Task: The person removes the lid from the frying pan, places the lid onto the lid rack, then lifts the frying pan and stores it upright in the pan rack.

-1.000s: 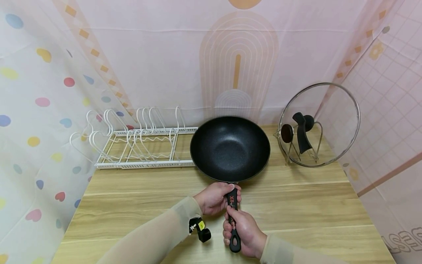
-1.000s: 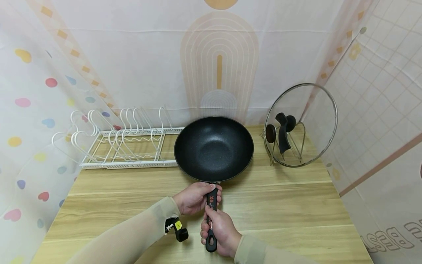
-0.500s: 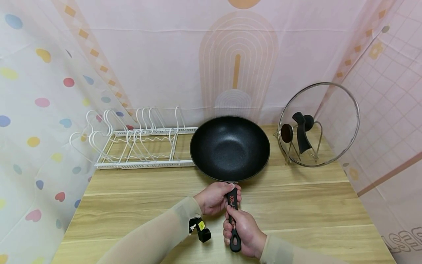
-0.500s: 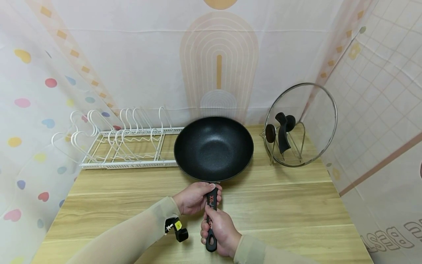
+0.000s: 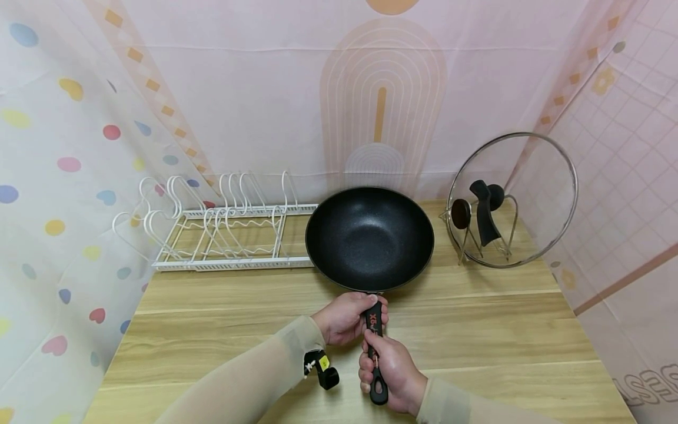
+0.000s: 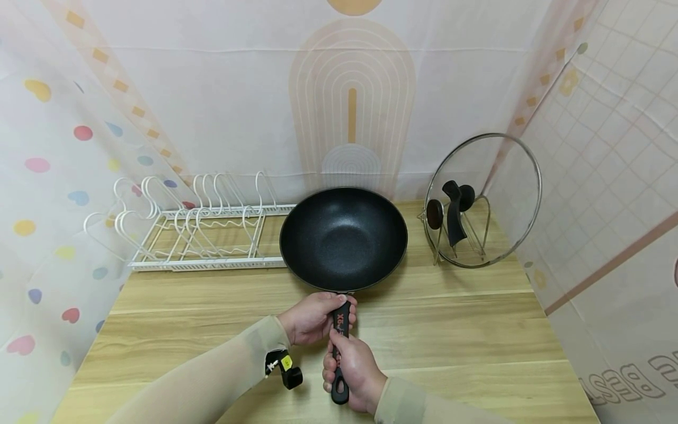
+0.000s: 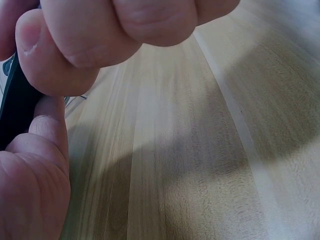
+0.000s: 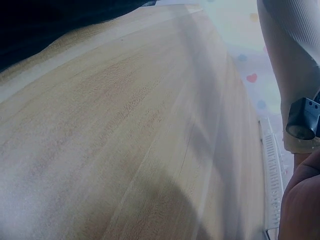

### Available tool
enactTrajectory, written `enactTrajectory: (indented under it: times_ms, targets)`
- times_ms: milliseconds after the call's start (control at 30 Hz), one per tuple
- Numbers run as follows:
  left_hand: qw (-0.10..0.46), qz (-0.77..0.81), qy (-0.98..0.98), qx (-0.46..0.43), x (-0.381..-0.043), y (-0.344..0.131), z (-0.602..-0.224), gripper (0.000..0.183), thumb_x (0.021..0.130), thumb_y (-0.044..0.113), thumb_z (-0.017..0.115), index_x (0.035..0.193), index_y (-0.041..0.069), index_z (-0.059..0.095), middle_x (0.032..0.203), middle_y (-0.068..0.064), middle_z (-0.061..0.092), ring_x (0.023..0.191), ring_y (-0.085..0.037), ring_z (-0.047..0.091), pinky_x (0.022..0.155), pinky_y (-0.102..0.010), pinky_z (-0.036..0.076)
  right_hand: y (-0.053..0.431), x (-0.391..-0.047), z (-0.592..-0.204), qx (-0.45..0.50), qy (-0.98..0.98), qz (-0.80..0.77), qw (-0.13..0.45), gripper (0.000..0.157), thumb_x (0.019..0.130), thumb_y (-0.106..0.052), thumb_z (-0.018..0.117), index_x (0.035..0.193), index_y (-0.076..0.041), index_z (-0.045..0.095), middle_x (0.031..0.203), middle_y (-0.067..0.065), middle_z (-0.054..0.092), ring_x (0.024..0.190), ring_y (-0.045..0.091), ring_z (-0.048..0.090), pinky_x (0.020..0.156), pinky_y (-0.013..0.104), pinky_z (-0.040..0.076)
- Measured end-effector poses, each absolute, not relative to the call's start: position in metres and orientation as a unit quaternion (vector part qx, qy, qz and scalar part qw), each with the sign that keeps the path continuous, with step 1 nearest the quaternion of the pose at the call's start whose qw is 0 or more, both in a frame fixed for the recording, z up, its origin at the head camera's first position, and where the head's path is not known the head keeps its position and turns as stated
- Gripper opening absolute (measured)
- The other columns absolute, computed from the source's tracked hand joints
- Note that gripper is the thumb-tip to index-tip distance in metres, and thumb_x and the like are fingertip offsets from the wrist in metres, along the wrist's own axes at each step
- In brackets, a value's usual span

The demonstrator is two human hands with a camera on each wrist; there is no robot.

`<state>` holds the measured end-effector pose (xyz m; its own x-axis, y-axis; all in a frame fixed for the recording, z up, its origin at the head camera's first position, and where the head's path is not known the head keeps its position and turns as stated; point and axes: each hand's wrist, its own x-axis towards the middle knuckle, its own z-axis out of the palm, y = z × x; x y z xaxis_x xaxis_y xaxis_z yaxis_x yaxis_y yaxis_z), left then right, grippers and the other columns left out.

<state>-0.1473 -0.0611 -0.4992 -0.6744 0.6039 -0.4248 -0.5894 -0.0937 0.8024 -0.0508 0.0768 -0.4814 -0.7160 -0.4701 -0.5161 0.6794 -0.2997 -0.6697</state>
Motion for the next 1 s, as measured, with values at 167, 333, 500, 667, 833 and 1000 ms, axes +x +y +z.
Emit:
enactTrajectory:
  times_ms: [167,333,500,667,833,1000]
  targets:
    - [0.406,0.739,0.538,0.01,-0.1469,-0.0609,-0.4988,0.04,0.115,0.017,0.035,0.139,-0.015,0.043,0.102,-0.001,0.065,0.088,-0.005,0.069,0.08,-0.02,0.06,0.0774,-0.0505,-0.481,0.112,0.468,-0.798,0.362,0.027,0.112,-0.038,0.038,0.095,-0.018,0.044,0.061,-0.011,0.042,0.052,0.004,0.041,0.053,0.02,0.044]
    - [0.402,0.737,0.543,0.011,-0.1456,-0.061,-0.4973,0.038,0.115,0.016,0.036,0.137,-0.013,0.046,0.101,-0.001,0.065,0.088,-0.005,0.069,0.081,-0.019,0.06,0.0775,-0.0502,-0.4809,0.113,0.463,-0.799,0.366,0.026,0.113,-0.037,0.038,0.095,-0.018,0.043,0.061,-0.012,0.042,0.052,0.004,0.042,0.052,0.02,0.044]
    - [0.4,0.738,0.543,0.011,-0.1451,-0.0605,-0.4971,0.037,0.115,0.016,0.036,0.136,-0.012,0.047,0.101,-0.002,0.065,0.087,-0.005,0.069,0.08,-0.019,0.06,0.0775,-0.0501,-0.4809,0.112,0.464,-0.799,0.365,0.026,0.113,-0.038,0.039,0.096,-0.018,0.043,0.061,-0.012,0.042,0.052,0.003,0.042,0.052,0.02,0.044]
    - [0.402,0.739,0.54,0.013,-0.145,-0.0606,-0.4978,0.039,0.115,0.017,0.035,0.138,-0.014,0.044,0.101,-0.001,0.065,0.087,-0.005,0.069,0.08,-0.019,0.06,0.0775,-0.0499,-0.4806,0.113,0.465,-0.799,0.365,0.026,0.113,-0.038,0.039,0.096,-0.018,0.044,0.061,-0.012,0.043,0.051,0.003,0.042,0.052,0.019,0.044]
    - [0.401,0.74,0.54,0.016,-0.1451,-0.0608,-0.4982,0.04,0.115,0.017,0.035,0.138,-0.014,0.044,0.101,-0.001,0.065,0.087,-0.005,0.069,0.08,-0.019,0.06,0.0774,-0.0496,-0.4801,0.113,0.465,-0.799,0.364,0.026,0.113,-0.038,0.039,0.096,-0.019,0.044,0.061,-0.012,0.042,0.051,0.003,0.042,0.052,0.019,0.044]
    - [0.396,0.738,0.546,0.016,-0.1449,-0.0604,-0.4988,0.04,0.115,0.017,0.035,0.138,-0.014,0.044,0.1,-0.001,0.065,0.087,-0.006,0.069,0.081,-0.019,0.06,0.0771,-0.0493,-0.4794,0.112,0.465,-0.799,0.363,0.026,0.113,-0.038,0.038,0.096,-0.019,0.044,0.061,-0.012,0.042,0.051,0.003,0.042,0.052,0.019,0.043]
